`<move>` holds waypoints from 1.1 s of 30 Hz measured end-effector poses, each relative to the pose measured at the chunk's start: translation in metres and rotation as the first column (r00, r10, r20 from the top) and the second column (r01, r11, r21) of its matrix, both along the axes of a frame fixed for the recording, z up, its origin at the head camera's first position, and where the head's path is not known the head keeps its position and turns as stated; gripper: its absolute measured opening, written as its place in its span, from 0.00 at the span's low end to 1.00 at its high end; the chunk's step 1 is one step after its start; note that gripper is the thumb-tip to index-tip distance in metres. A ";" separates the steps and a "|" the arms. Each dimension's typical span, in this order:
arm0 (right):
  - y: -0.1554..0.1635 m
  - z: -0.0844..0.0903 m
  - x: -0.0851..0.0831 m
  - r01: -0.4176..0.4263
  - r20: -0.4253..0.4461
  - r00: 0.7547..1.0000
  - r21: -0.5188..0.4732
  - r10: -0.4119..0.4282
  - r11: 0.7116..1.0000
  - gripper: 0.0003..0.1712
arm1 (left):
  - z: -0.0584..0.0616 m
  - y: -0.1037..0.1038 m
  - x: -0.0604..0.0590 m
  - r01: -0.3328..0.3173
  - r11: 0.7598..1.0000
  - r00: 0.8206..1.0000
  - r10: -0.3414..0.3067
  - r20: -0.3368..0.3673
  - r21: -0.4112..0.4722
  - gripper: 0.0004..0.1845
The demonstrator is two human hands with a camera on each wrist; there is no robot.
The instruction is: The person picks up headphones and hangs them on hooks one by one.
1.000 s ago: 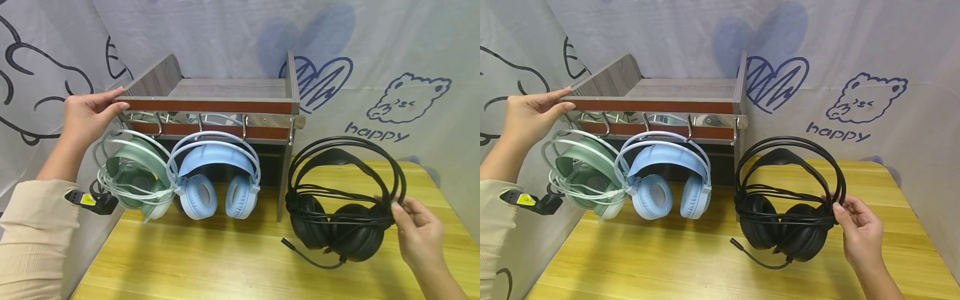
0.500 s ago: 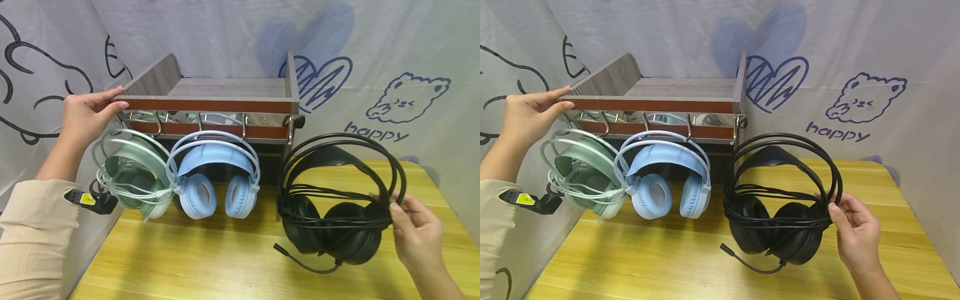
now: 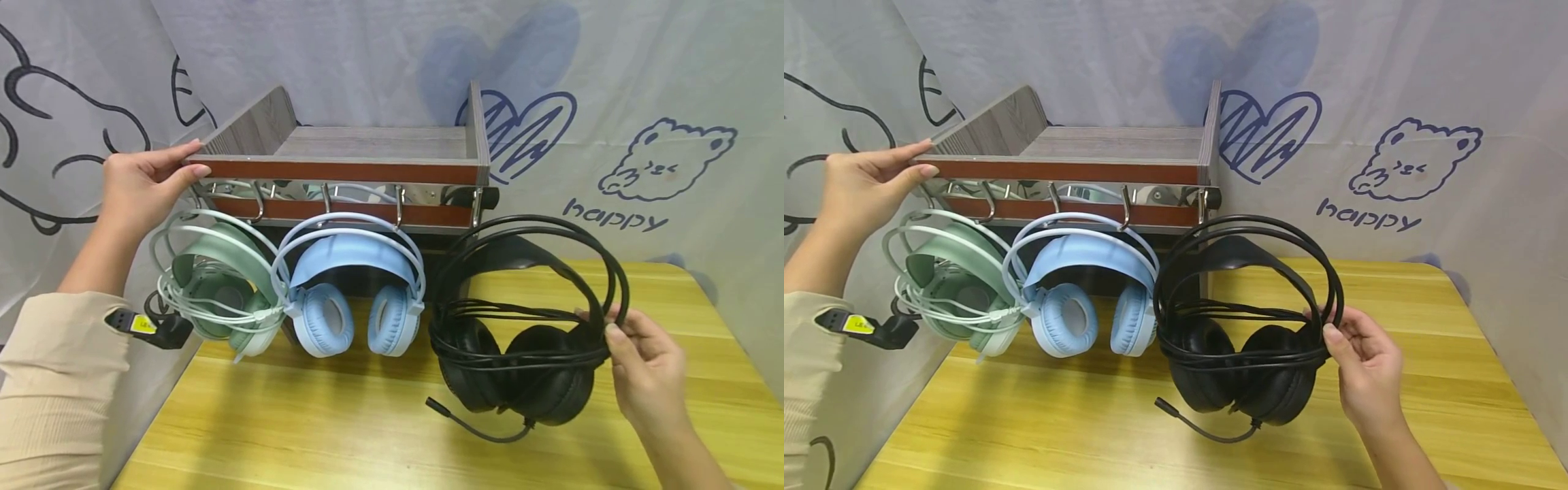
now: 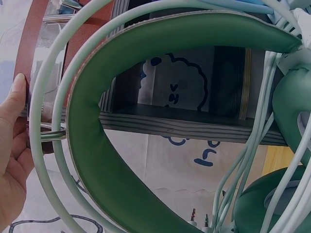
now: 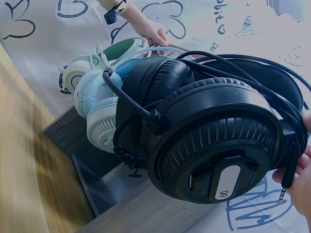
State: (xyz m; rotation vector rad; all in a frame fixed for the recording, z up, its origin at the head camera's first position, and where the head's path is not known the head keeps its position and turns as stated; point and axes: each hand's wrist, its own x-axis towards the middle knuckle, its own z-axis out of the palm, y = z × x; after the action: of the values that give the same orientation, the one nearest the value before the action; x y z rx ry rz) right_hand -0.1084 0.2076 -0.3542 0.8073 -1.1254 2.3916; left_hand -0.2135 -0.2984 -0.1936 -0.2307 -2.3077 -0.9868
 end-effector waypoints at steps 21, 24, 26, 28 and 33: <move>-0.025 -0.005 -0.011 0.043 0.047 0.998 0.091 -0.047 0.995 0.18 | -0.001 -0.001 0.000 0.010 1.000 1.000 -0.010 -0.024 -0.006 0.20; -0.027 -0.005 -0.010 0.081 0.087 0.992 0.113 -0.091 0.990 0.18 | -0.001 -0.001 -0.001 0.015 1.000 1.000 -0.015 -0.026 -0.006 0.20; -0.029 -0.005 -0.009 0.103 0.114 0.987 0.125 -0.117 0.987 0.18 | -0.001 -0.001 -0.001 0.011 1.000 1.000 -0.012 -0.023 -0.006 0.20; -0.030 -0.006 -0.009 0.109 0.130 0.984 0.122 -0.125 0.986 0.18 | -0.001 -0.001 -0.002 0.008 1.000 1.000 -0.008 -0.020 -0.002 0.20; -0.032 -0.009 -0.010 0.107 0.131 0.984 0.114 -0.122 0.988 0.18 | -0.002 -0.003 -0.002 -0.002 1.000 1.000 0.002 -0.015 0.005 0.20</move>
State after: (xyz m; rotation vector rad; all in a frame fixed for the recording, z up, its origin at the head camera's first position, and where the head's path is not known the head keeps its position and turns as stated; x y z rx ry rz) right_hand -0.1187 0.1755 -0.3635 0.6006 -1.3263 2.3373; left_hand -0.2154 -0.3011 -0.1960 -0.2333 -2.2909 -0.9866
